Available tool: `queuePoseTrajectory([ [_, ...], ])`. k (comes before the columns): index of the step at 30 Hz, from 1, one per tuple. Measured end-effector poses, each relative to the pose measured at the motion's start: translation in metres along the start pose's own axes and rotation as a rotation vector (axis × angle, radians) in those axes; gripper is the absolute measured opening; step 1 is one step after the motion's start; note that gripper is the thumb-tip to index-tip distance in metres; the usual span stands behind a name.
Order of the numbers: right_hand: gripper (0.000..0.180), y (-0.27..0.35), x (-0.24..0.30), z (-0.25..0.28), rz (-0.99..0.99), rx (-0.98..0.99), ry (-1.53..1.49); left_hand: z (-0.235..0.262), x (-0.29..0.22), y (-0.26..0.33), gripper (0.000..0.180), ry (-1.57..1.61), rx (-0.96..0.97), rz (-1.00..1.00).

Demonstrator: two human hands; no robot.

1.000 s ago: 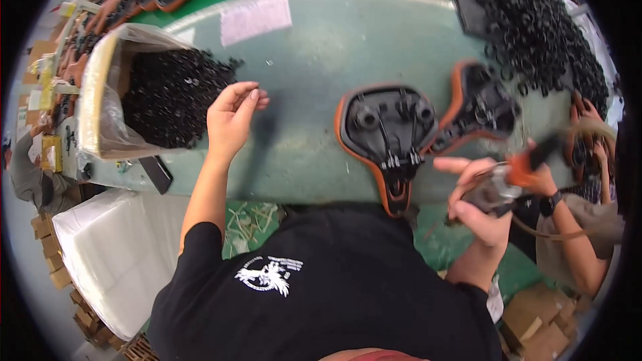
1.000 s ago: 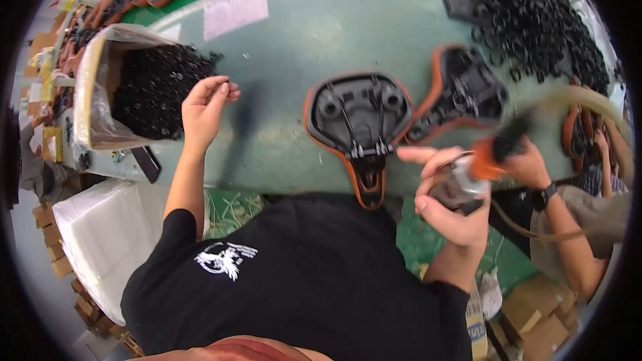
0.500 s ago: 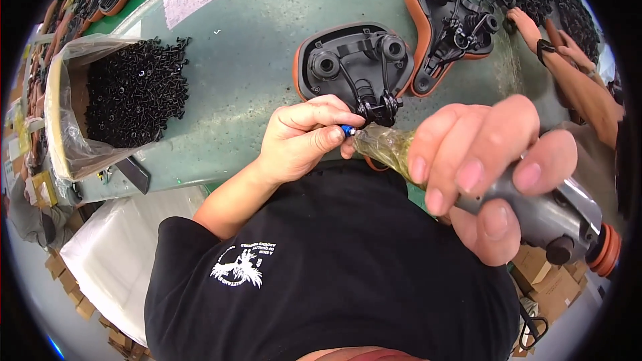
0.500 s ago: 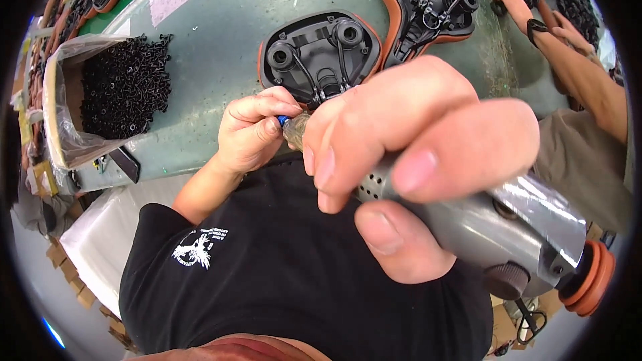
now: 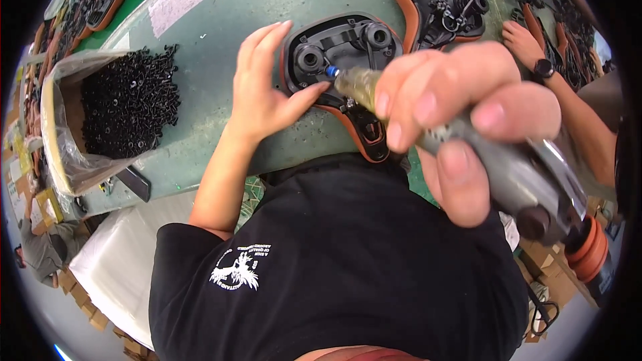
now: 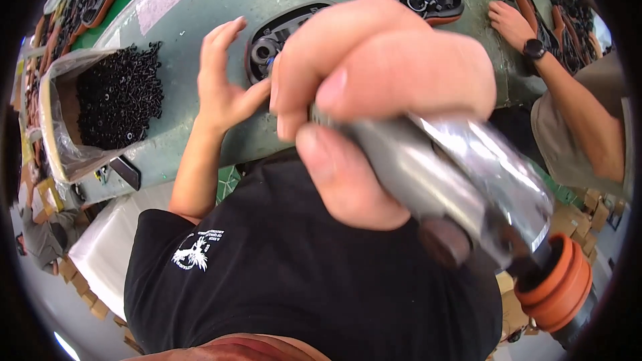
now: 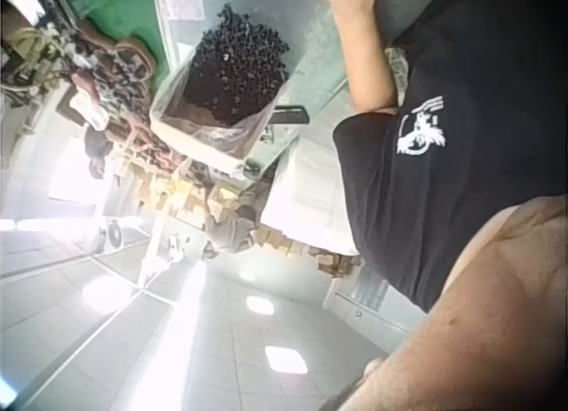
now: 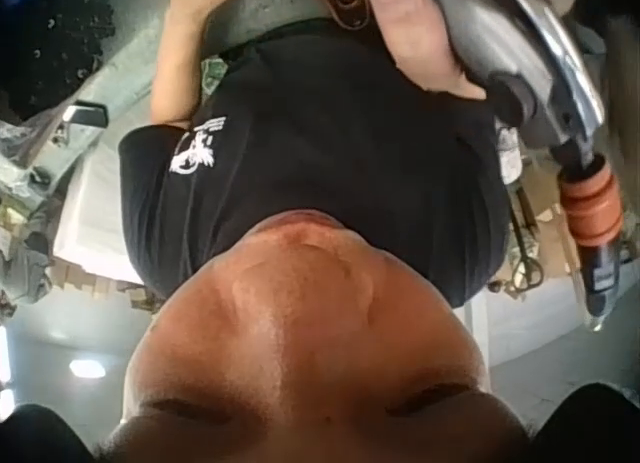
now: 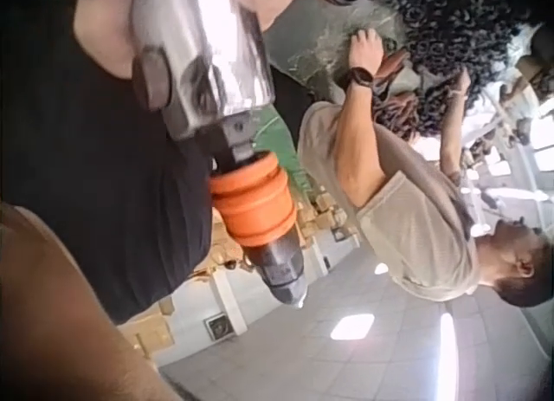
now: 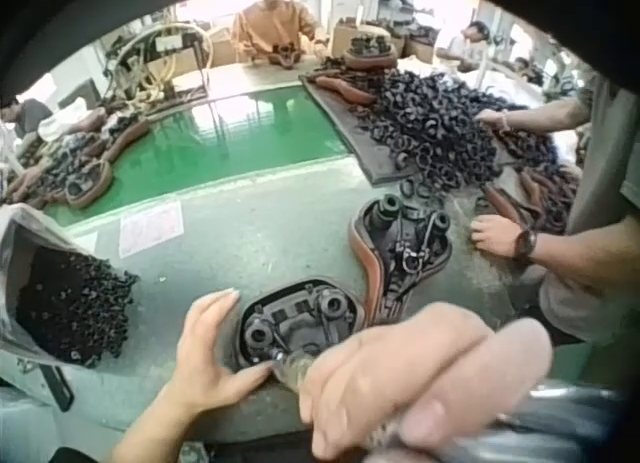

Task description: Fasten plastic components to bicycle seat bases using a pneumatic screwdriver on an assembly line.

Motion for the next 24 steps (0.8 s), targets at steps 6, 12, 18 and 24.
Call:
queuePoseTrajectory([
  [6, 0.035, -0.001, -0.026, -0.016, -0.06, -0.071, 0.071, -0.026, 0.005, 0.008, 0.046, 0.096, -0.091, 0.114],
  [12, 0.033, -0.005, -0.041, -0.039, -0.096, -0.048, 0.096, -0.021, 0.012, 0.016, 0.052, 0.094, -0.163, 0.203],
  [18, 0.032, -0.007, -0.05, -0.056, -0.167, -0.088, 0.143, -0.024, 0.028, 0.029, 0.047, 0.281, -0.148, 0.276],
  [24, 0.039, 0.014, -0.069, -0.056, 0.027, 0.001, 0.195, -0.035, 0.036, 0.036, 0.044, 0.476, -0.226, 0.295],
])
Point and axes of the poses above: each hand's wrist, its own y-axis away from the middle knuckle, its own z-axis out of the back of the hand, x = y × z, the point moved 1 cm from there along -y, towards the middle knuckle, and after that the axes turned 13 degrees about -x, right-handed, at the moved point
